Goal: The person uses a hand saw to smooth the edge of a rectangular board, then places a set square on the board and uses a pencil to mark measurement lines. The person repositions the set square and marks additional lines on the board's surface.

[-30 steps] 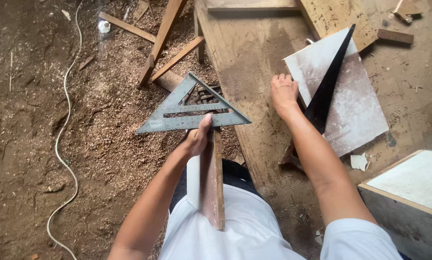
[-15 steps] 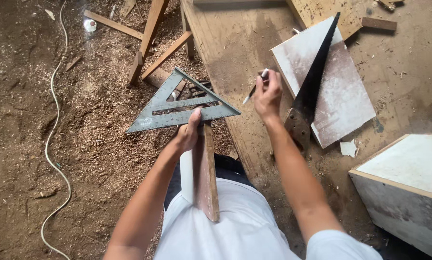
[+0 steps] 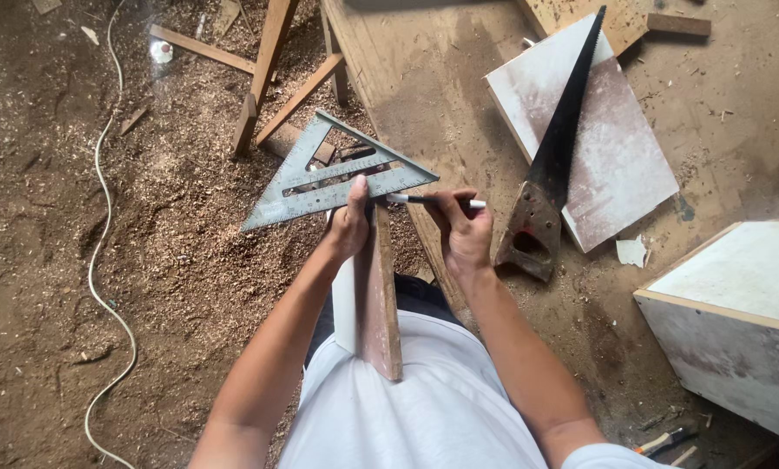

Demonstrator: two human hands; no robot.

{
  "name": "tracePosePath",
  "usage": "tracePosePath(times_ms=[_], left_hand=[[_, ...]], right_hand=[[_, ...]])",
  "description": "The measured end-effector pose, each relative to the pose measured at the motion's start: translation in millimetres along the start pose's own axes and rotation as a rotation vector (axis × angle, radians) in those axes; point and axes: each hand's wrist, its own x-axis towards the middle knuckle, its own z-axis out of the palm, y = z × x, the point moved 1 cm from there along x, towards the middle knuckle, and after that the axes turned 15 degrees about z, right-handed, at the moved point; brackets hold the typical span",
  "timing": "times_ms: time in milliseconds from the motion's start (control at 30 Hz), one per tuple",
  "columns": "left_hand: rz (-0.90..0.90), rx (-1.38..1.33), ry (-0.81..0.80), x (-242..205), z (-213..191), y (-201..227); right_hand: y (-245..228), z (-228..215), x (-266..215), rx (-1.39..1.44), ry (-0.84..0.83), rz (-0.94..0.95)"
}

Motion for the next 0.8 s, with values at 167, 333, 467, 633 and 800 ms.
tracePosePath(times_ms=[167,333,467,633,800], left_hand=[[0.092,0.300,-0.070,0.0,-12.5,-4.9],[-0.095,0.198,0.032,3.2,-17.8,-19.0],[-0.047,0.133,-0.024,3.4,-16.9,-20.3],[0.056,0.206,-0.039,5.7,-22.3,-14.5],[0.039,0.245,0.037,7.5,-17.4,-27.1]], right_hand=[[4.9,-18.3,-7.0,-0.069,-0.102,0.080],[-6.9,-23.0,-6.9,-0.126,-0.325,0.132],[-29.6,-6.1,-9.6,-0.092,-0.692,0.206],[-58.2,8.3,-17.6,-0.217,-0.788,0.400],[-40.7,8.2,-4.9,-0.587,-0.573,0.483]])
